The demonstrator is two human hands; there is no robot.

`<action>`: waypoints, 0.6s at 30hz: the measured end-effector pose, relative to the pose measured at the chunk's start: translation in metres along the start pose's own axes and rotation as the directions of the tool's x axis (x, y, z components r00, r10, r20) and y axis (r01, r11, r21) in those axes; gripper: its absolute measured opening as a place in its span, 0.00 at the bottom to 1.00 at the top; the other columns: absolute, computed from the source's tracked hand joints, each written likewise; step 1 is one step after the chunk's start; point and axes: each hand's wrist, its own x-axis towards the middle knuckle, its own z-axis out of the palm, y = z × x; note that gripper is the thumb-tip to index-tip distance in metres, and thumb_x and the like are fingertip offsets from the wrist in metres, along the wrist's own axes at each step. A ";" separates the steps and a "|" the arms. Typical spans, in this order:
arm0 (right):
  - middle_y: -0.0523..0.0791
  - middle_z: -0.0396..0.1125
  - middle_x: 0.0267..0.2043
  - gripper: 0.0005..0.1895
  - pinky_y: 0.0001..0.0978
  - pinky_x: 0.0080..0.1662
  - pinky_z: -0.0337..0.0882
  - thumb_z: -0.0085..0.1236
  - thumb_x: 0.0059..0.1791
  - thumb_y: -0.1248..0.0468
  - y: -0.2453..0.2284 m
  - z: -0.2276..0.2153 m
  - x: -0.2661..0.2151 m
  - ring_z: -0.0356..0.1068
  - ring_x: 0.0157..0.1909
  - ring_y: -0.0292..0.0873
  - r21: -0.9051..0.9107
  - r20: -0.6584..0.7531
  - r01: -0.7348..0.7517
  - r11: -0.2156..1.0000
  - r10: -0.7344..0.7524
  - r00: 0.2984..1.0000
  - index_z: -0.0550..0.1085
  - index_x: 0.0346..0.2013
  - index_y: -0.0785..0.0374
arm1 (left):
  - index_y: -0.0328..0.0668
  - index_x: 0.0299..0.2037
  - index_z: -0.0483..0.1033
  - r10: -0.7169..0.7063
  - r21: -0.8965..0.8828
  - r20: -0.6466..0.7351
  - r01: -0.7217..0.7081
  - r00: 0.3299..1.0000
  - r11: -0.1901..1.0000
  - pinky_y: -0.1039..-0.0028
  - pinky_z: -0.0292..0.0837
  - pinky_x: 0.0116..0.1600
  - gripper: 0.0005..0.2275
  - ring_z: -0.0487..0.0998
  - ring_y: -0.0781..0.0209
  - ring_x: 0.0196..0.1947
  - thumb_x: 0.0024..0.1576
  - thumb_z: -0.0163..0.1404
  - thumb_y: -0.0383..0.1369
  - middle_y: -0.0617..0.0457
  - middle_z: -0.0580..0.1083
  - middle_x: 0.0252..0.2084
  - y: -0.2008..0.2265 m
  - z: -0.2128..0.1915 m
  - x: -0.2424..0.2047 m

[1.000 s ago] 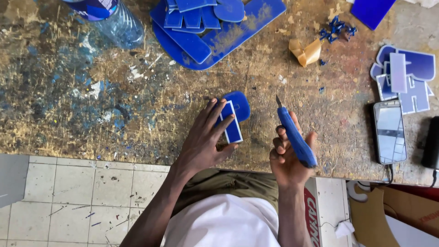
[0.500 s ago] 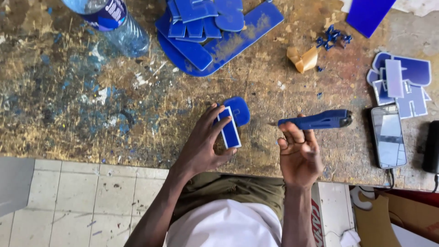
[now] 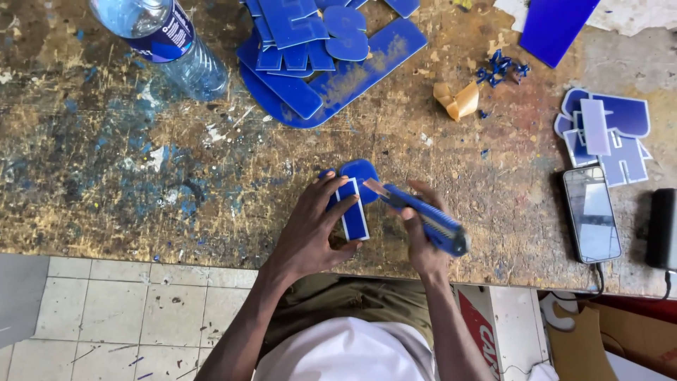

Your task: The person is using a utility knife to trim the edges of blue plastic letters on a workbench.

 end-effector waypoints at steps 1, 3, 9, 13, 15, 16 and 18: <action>0.54 0.82 0.37 0.23 0.30 0.37 0.74 0.65 0.58 0.54 0.006 -0.001 0.002 0.81 0.35 0.43 -0.004 -0.002 0.000 1.000 0.000 1.000 0.77 0.63 0.64 | 0.44 0.75 0.70 0.003 -0.003 0.001 -0.003 1.000 1.000 0.29 0.48 0.84 0.34 0.52 0.26 0.85 0.61 0.64 0.50 0.36 0.58 0.81 -0.001 0.000 0.003; 0.51 0.83 0.40 0.19 0.30 0.36 0.77 0.68 0.56 0.55 0.018 -0.003 0.000 0.83 0.33 0.46 -0.218 0.106 0.083 0.972 -0.061 0.993 0.83 0.61 0.55 | 0.44 0.75 0.71 0.002 0.021 -0.008 -0.001 1.000 1.000 0.31 0.48 0.86 0.34 0.53 0.27 0.85 0.61 0.64 0.51 0.37 0.59 0.81 -0.003 0.002 0.002; 0.52 0.77 0.32 0.12 0.37 0.29 0.71 0.69 0.57 0.60 0.015 0.000 0.011 0.73 0.22 0.45 -0.226 0.121 0.155 0.962 -0.131 0.984 0.77 0.51 0.62 | 0.41 0.74 0.71 -0.015 0.021 -0.014 0.015 1.000 1.000 0.35 0.47 0.87 0.34 0.53 0.28 0.85 0.62 0.64 0.51 0.36 0.59 0.81 0.000 0.001 0.002; 0.50 0.74 0.28 0.14 0.33 0.28 0.69 0.68 0.58 0.58 0.004 0.007 0.019 0.72 0.21 0.42 -0.203 0.111 0.153 0.967 -0.133 0.985 0.77 0.51 0.63 | 0.41 0.75 0.71 -0.013 0.024 -0.019 0.014 1.000 1.000 0.36 0.46 0.87 0.35 0.53 0.29 0.85 0.63 0.63 0.53 0.36 0.59 0.81 -0.002 0.002 0.002; 0.50 0.73 0.26 0.12 0.32 0.27 0.67 0.70 0.56 0.63 -0.005 0.010 0.021 0.69 0.19 0.41 -0.205 0.109 0.158 0.966 -0.138 0.984 0.78 0.50 0.64 | 0.42 0.75 0.70 -0.009 0.025 -0.020 0.009 1.000 1.000 0.36 0.46 0.87 0.35 0.53 0.30 0.85 0.62 0.63 0.52 0.37 0.59 0.81 -0.002 0.002 0.001; 0.50 0.73 0.26 0.12 0.32 0.27 0.67 0.70 0.56 0.63 -0.001 0.010 0.019 0.69 0.19 0.41 -0.207 0.112 0.153 0.966 -0.131 0.985 0.78 0.50 0.64 | 0.42 0.75 0.70 -0.014 0.020 -0.018 0.014 1.000 1.000 0.36 0.46 0.87 0.35 0.53 0.30 0.85 0.62 0.63 0.52 0.37 0.59 0.81 -0.002 0.002 0.000; 0.48 0.74 0.24 0.11 0.28 0.26 0.66 0.70 0.56 0.63 0.008 0.009 0.015 0.68 0.17 0.39 -0.233 0.101 0.180 0.956 -0.161 0.982 0.79 0.50 0.63 | 0.40 0.75 0.71 -0.007 0.024 -0.022 0.008 1.000 1.000 0.37 0.46 0.87 0.35 0.53 0.29 0.85 0.63 0.63 0.52 0.36 0.59 0.82 -0.002 0.002 0.001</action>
